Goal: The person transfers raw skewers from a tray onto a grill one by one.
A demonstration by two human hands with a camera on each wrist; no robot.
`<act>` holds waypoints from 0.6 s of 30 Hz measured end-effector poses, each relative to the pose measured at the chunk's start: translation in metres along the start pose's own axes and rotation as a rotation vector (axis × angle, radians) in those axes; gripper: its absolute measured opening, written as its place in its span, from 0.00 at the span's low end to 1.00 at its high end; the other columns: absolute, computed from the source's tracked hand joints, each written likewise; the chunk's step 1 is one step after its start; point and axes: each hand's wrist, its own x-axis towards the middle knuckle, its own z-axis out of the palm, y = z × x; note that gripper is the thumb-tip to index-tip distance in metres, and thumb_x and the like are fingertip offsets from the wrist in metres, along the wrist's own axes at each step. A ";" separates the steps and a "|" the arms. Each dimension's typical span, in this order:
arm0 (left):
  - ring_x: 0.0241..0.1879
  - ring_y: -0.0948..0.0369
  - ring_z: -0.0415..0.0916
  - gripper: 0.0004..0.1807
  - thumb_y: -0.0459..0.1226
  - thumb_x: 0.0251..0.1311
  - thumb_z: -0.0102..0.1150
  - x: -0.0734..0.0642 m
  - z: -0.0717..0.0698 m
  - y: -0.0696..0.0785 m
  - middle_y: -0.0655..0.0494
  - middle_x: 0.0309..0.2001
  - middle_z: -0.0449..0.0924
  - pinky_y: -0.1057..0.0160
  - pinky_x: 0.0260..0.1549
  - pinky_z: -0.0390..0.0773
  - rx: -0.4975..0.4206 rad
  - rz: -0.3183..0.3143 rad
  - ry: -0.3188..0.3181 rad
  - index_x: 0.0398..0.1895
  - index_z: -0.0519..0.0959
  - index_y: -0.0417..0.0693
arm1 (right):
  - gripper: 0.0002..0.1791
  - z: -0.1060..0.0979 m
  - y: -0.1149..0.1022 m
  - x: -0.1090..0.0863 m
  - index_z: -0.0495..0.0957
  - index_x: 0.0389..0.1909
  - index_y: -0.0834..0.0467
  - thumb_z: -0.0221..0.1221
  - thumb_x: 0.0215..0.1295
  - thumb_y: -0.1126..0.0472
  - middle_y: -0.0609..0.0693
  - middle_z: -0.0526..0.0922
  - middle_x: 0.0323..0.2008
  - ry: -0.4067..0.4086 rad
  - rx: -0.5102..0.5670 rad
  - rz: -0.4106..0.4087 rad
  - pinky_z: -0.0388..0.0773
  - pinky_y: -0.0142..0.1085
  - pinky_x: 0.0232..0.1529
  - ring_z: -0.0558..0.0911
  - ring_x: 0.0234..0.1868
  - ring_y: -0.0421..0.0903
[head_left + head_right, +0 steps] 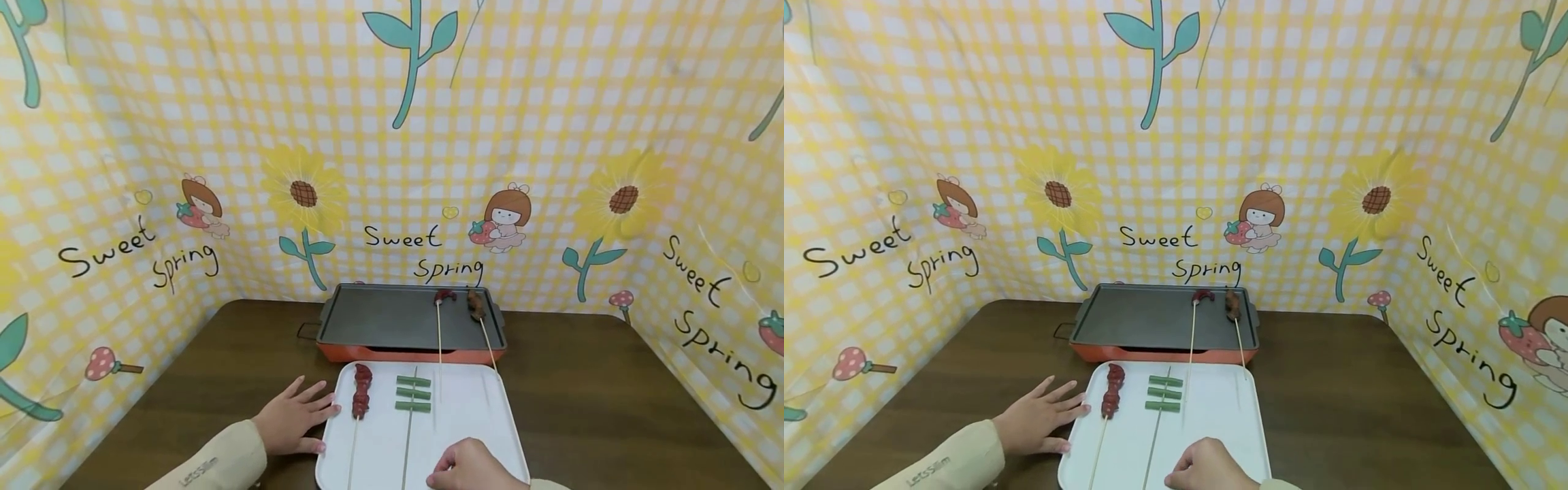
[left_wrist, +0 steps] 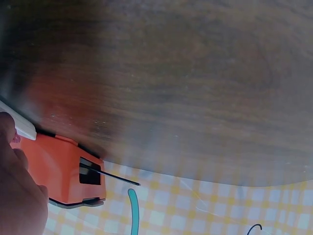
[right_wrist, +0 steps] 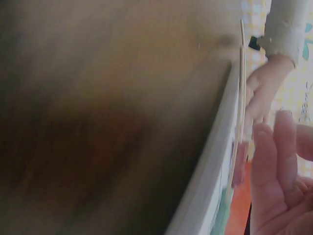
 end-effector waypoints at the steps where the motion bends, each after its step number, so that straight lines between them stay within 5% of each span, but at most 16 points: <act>1: 0.71 0.51 0.59 0.39 0.68 0.61 0.41 0.001 -0.001 0.000 0.58 0.67 0.70 0.40 0.65 0.57 0.002 -0.001 0.003 0.69 0.70 0.59 | 0.08 0.002 -0.001 0.000 0.84 0.21 0.63 0.67 0.55 0.63 0.50 0.82 0.18 -0.014 0.007 -0.006 0.74 0.34 0.28 0.76 0.23 0.37; 7: 0.71 0.50 0.59 0.39 0.68 0.62 0.39 0.002 -0.003 -0.001 0.57 0.68 0.70 0.39 0.65 0.57 -0.026 0.009 -0.001 0.69 0.70 0.58 | 0.16 0.013 -0.004 0.004 0.82 0.18 0.70 0.65 0.59 0.61 0.56 0.82 0.17 -0.102 0.036 0.003 0.74 0.34 0.26 0.74 0.20 0.38; 13: 0.70 0.50 0.60 0.39 0.67 0.62 0.40 0.002 -0.005 -0.002 0.56 0.67 0.70 0.39 0.64 0.58 -0.029 0.008 0.015 0.69 0.70 0.57 | 0.10 0.024 -0.005 0.012 0.81 0.20 0.76 0.61 0.52 0.70 0.64 0.80 0.16 -0.203 -0.009 -0.121 0.67 0.26 0.21 0.66 0.16 0.34; 18: 0.71 0.51 0.59 0.39 0.67 0.62 0.41 0.002 -0.006 -0.001 0.56 0.68 0.69 0.39 0.64 0.58 -0.036 0.007 0.009 0.69 0.70 0.57 | 0.13 0.031 -0.007 0.014 0.79 0.14 0.72 0.62 0.51 0.66 0.44 0.72 0.08 -0.257 -0.013 -0.148 0.57 0.25 0.14 0.59 0.12 0.32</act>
